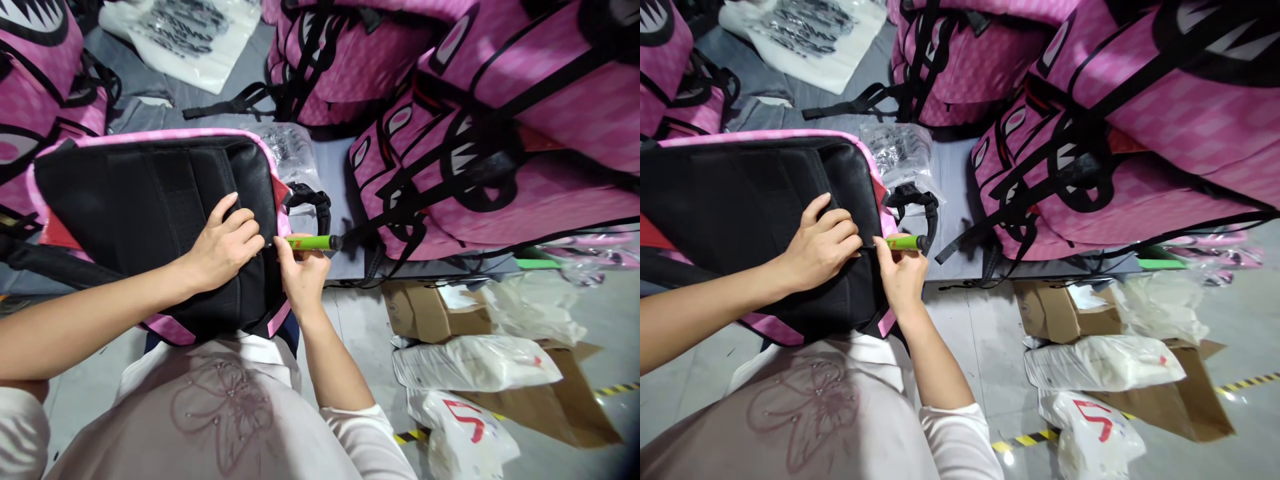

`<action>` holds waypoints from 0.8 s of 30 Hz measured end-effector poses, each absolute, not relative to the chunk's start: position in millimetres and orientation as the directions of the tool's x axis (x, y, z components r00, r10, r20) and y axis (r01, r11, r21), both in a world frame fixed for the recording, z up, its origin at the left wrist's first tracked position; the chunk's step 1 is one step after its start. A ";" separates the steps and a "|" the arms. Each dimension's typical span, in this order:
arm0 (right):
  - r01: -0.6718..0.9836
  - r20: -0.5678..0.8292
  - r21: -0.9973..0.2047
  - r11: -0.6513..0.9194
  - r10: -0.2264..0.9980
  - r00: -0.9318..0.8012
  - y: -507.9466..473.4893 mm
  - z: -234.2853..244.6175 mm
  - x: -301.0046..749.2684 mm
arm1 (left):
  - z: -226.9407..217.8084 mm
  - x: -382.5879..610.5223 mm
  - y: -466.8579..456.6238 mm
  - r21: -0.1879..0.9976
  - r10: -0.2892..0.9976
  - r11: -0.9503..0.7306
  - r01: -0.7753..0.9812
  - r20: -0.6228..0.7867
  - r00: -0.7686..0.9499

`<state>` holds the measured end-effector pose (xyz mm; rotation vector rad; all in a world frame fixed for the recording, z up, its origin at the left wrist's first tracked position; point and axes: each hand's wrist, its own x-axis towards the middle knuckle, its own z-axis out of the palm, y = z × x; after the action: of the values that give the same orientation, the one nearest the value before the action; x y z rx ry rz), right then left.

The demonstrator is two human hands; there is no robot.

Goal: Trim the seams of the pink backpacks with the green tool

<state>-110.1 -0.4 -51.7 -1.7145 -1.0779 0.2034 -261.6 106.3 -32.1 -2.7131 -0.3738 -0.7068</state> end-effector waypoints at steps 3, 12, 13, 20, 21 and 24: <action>0.477 0.336 -0.879 -0.002 0.708 0.621 -10.6 -48.3 -109.9 | -16.4 -266.5 102.0 -0.282 0.101 -0.915 0.290 0.536 0.838; 0.330 0.530 -0.845 0.421 0.739 0.415 -61.4 -14.2 -122.1 | 62.6 -329.9 49.4 -0.379 0.025 -0.887 0.265 0.533 0.846; 0.339 0.554 -0.829 0.445 0.740 0.382 -64.7 -4.5 -121.7 | 67.5 -337.7 43.2 -0.391 0.039 -0.870 0.301 0.554 0.831; 0.429 0.745 -0.621 0.656 0.664 0.064 -85.5 86.2 -128.8 | 108.2 -356.3 -1.8 -0.389 0.095 -0.756 0.526 0.730 0.677; 0.443 0.769 -0.584 0.680 0.638 0.033 -88.1 96.0 -129.6 | 114.2 -354.0 -9.1 -0.351 0.129 -0.750 0.560 0.753 0.645; 0.531 0.850 -0.447 0.720 0.526 0.002 -92.7 103.7 -126.9 | 118.6 -341.5 -27.1 -0.183 0.291 -0.745 0.641 0.777 0.559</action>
<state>-126.9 -92.7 103.7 -0.8671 -1.6368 -0.0045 -341.5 -27.1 118.6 -2.3460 -0.7523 -1.0508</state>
